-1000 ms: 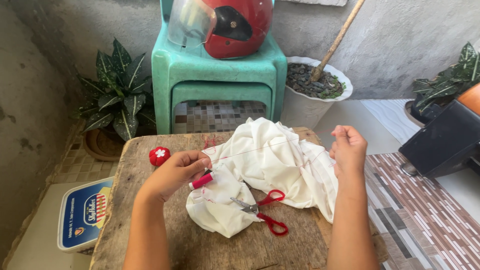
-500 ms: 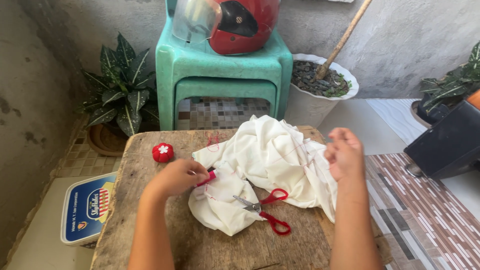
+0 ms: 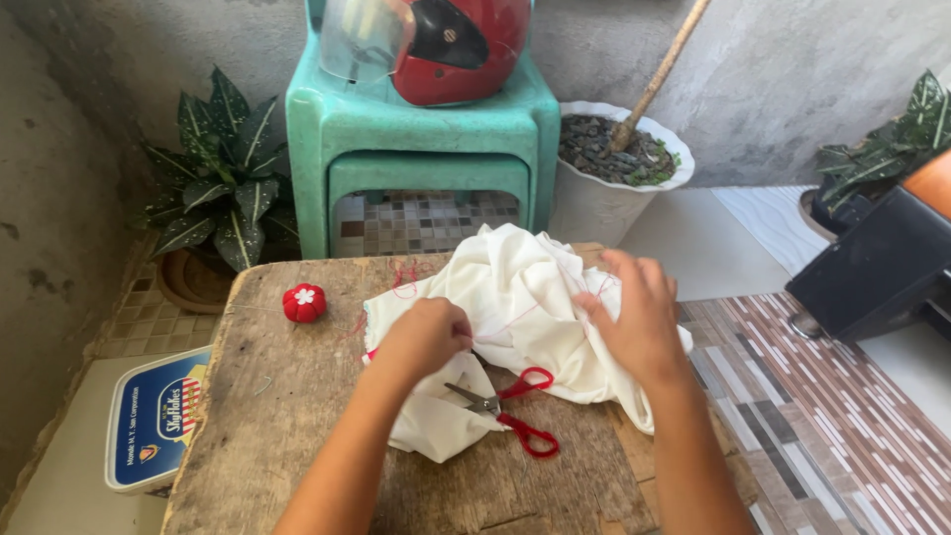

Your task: The person cuts red thread with scissors, threads a needle, and hand-sews red stitches along the edge of a white garment laid on a wooden board, pulling the needle and thread through the fabric repeatedly.

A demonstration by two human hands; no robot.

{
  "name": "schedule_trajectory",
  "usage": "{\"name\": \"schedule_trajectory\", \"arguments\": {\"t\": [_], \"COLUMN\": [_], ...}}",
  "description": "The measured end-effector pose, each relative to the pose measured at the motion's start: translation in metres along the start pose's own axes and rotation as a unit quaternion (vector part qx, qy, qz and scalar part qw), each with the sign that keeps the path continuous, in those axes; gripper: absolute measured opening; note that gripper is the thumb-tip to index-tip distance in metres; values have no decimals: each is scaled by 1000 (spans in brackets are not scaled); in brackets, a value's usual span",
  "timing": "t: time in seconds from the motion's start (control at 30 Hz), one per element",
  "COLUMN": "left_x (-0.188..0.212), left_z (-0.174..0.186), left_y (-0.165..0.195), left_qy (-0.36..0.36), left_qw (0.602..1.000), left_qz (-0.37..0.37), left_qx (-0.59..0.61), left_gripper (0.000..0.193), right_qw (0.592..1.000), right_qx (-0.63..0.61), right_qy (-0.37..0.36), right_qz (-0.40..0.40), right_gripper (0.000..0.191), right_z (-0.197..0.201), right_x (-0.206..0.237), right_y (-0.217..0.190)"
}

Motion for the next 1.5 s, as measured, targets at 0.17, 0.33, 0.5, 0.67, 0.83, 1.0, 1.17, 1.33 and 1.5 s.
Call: {"name": "schedule_trajectory", "arguments": {"t": [0.17, 0.33, 0.5, 0.67, 0.83, 1.0, 1.17, 1.33, 1.5], "left_x": [4, 21, 27, 31, 42, 47, 46, 43, 46], "left_z": [20, 22, 17, 36, 45, 54, 59, 58, 66], "left_y": [-16, -10, 3, -9, -27, -26, -31, -31, -15], "left_qy": [91, 105, 88, 174, 232, 245, 273, 273, 265], "left_qw": [989, 993, 996, 977, 936, 930, 919, 903, 922], "left_qz": [-30, 20, 21, 13, 82, 91, 74, 42, 33], "left_qx": [114, 47, 3, 121, 251, 258, 277, 329, 281], "left_gripper": [16, 21, 11, 15, 15, 15, 17, 22, 38], "right_qw": [921, 933, 940, 941, 931, 917, 831, 699, 564], "right_qx": [-72, -44, 4, 101, 151, 131, -121, -285, -483], "right_qy": [-383, -347, -331, -303, -271, -371, -503, -583, -594], "right_qz": [-2, 78, 85, 115, 193, 70, -204, -300, -309], "right_gripper": [35, 53, 44, 27, 25, 23, 31, 35, 50], "right_z": [-52, -46, -44, -50, -54, -65, -62, -77, -86], "right_x": [99, 108, 109, 105, 116, 107, 105, 127, 130], "right_y": [-40, -57, -57, -60, -69, -28, 27, 9, -48]}}
Point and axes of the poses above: each hand's wrist, its own x-axis away from the middle knuckle, its own z-axis out of the back of the hand, y = z × x, the point moved 9 cm from there along -x, towards the middle knuckle, and after that the axes turned 9 degrees about -z, right-handed, at the moved point
